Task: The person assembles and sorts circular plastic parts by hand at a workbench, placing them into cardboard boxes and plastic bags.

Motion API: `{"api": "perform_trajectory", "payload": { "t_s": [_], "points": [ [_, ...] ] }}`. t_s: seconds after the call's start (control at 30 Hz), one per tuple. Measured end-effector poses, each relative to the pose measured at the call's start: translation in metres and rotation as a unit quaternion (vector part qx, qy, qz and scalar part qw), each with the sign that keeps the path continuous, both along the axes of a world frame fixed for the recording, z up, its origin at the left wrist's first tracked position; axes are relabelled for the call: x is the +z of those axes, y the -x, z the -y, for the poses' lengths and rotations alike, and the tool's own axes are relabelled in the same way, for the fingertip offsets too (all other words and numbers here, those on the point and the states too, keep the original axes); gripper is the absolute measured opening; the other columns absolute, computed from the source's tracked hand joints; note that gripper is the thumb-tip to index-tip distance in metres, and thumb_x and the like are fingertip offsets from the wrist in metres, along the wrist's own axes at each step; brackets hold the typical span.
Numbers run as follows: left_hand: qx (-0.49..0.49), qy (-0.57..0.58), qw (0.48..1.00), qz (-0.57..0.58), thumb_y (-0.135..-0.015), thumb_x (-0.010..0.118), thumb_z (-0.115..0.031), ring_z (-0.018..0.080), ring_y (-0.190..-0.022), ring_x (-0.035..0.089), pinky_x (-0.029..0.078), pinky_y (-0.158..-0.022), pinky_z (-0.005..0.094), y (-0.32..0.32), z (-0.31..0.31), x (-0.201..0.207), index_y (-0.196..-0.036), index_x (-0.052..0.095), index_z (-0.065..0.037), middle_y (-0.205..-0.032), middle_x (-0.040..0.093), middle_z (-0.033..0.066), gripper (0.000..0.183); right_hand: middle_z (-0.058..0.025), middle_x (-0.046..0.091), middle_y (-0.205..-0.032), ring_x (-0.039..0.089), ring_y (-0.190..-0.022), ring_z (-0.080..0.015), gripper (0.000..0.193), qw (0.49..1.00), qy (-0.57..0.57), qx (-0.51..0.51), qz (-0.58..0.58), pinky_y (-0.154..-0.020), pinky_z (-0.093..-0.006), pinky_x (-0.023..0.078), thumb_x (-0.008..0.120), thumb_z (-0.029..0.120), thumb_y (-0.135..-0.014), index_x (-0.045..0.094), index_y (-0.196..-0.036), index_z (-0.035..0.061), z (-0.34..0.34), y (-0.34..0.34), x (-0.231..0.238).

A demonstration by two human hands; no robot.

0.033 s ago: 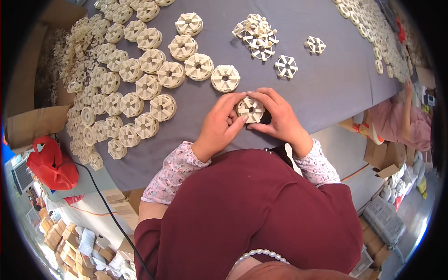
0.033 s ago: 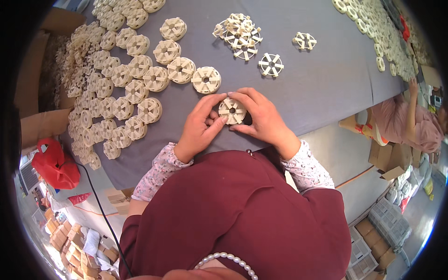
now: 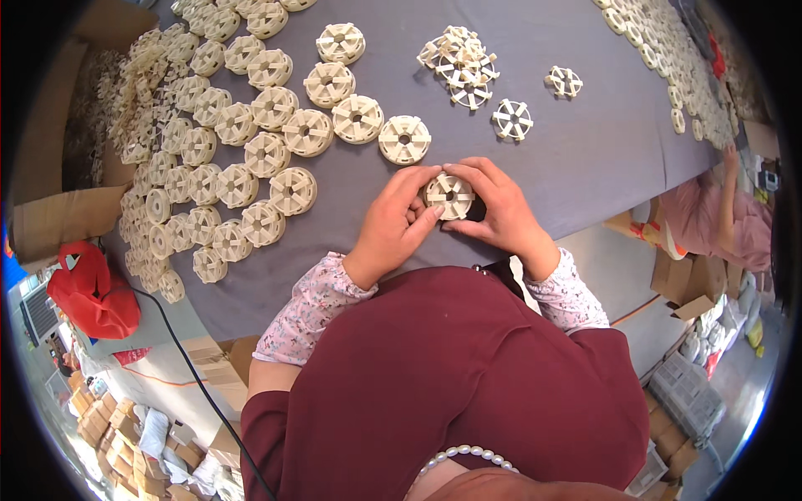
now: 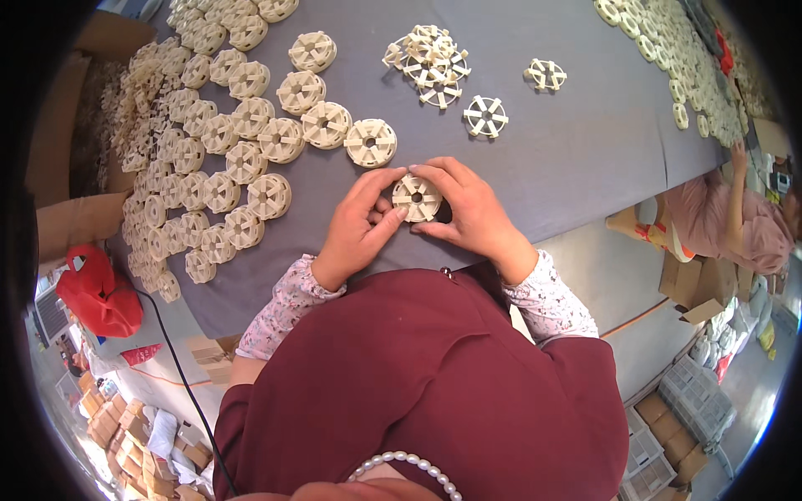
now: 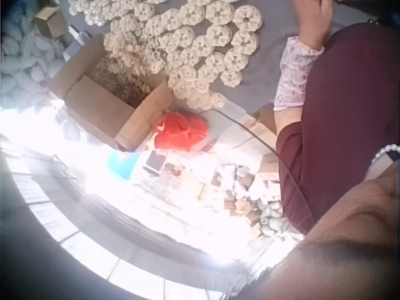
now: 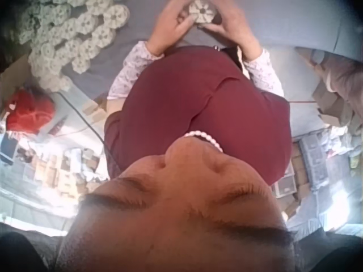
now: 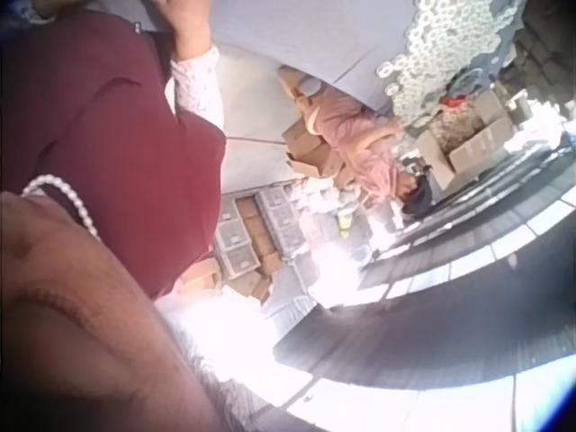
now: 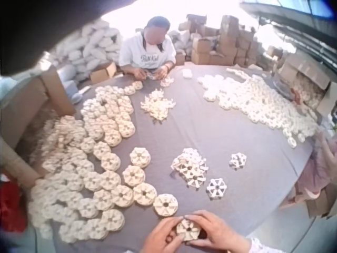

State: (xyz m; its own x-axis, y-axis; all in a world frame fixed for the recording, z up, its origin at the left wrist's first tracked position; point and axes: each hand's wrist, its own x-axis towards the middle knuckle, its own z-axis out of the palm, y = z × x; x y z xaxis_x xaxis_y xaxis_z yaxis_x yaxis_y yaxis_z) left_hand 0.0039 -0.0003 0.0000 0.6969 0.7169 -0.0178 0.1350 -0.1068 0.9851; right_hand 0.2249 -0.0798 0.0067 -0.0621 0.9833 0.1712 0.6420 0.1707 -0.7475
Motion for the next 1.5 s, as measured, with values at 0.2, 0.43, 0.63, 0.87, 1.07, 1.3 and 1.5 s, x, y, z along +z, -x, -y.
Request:
{"api": "perform_trajectory", "payload": {
  "t_s": [0.2, 0.43, 0.63, 0.87, 1.07, 1.3, 1.5],
  "points": [
    [0.004, -0.006, 1.000, 0.017, -0.102, 0.068, -0.002, 0.0102, -0.085, 0.063, 0.055, -0.075, 0.0251, 0.007, 0.005, -0.006, -0.146, 0.061, 0.001, -0.136, 0.061, 0.0105, 0.045, -0.0154, 0.066, -0.129, 0.069, -0.113, -0.0370, 0.079, 1.000, -0.017, 0.003, 0.025, -0.095, -0.0433, 0.058, 0.097, 0.024, -0.072, 0.063, -0.140, 0.0056, 0.004, 0.005, 0.002],
    [-0.003, 0.172, 0.982, 0.077, -0.101, 0.064, 0.000, 0.0131, -0.105, 0.068, 0.057, -0.089, 0.0297, 0.023, 0.021, 0.013, -0.151, 0.055, 0.001, -0.138, 0.066, 0.0122, 0.050, -0.0148, 0.065, -0.128, 0.068, -0.114, -0.0355, 0.076, 0.997, -0.026, 0.052, -0.046, -0.096, -0.0444, 0.058, 0.095, 0.026, -0.073, 0.065, -0.140, 0.0076, 0.012, 0.021, 0.032],
    [-0.025, 0.326, 0.924, 0.196, -0.103, 0.055, 0.002, 0.0166, -0.128, 0.065, 0.055, -0.107, 0.0330, 0.046, 0.030, 0.073, -0.159, 0.046, -0.001, -0.141, 0.066, 0.0122, 0.057, -0.0154, 0.060, -0.128, 0.068, -0.109, -0.0332, 0.074, 0.985, -0.140, 0.087, -0.055, -0.092, -0.0428, 0.059, 0.095, 0.025, -0.075, 0.066, -0.140, 0.0057, 0.014, 0.045, 0.070],
    [0.002, 0.299, 0.931, 0.209, -0.102, 0.051, 0.004, 0.0172, -0.123, 0.069, 0.056, -0.106, 0.0342, 0.064, 0.049, 0.109, -0.159, 0.046, 0.000, -0.136, 0.069, 0.0125, 0.057, -0.0145, 0.057, -0.130, 0.066, -0.113, -0.0311, 0.072, 0.970, -0.174, 0.144, -0.087, -0.093, -0.0419, 0.059, 0.093, 0.021, -0.078, 0.066, -0.143, 0.0059, 0.020, 0.056, 0.081],
    [0.063, 0.288, 0.936, 0.192, -0.103, 0.053, 0.004, 0.0171, -0.122, 0.070, 0.058, -0.104, 0.0332, 0.068, 0.063, 0.092, -0.157, 0.048, 0.003, -0.135, 0.070, 0.0132, 0.054, -0.0170, 0.057, -0.135, 0.065, -0.121, -0.0351, 0.071, 0.970, -0.154, 0.173, -0.080, -0.102, -0.0432, 0.057, 0.088, 0.016, -0.082, 0.063, -0.146, 0.0033, 0.028, 0.066, 0.079],
    [0.148, 0.202, 0.950, 0.188, -0.103, 0.059, 0.003, 0.0178, -0.123, 0.070, 0.058, -0.105, 0.0322, 0.058, 0.079, 0.080, -0.156, 0.049, 0.005, -0.136, 0.070, 0.0152, 0.053, -0.0263, 0.060, -0.148, 0.062, -0.136, -0.0421, 0.063, 0.981, -0.077, 0.071, -0.162, -0.113, -0.0462, 0.051, 0.065, 0.004, -0.089, 0.054, -0.151, -0.0008, 0.034, 0.085, 0.067],
    [0.165, 0.018, 0.982, 0.095, -0.103, 0.060, 0.005, 0.0174, -0.125, 0.068, 0.056, -0.105, 0.0301, 0.059, 0.089, 0.063, -0.155, 0.049, 0.006, -0.139, 0.067, 0.0154, 0.053, -0.0187, 0.070, -0.133, 0.072, -0.120, -0.0290, 0.059, 0.960, 0.008, 0.053, -0.274, -0.104, -0.0393, 0.056, 0.058, 0.001, -0.090, 0.058, -0.149, 0.0025, 0.026, 0.098, 0.056]
  ]
}}
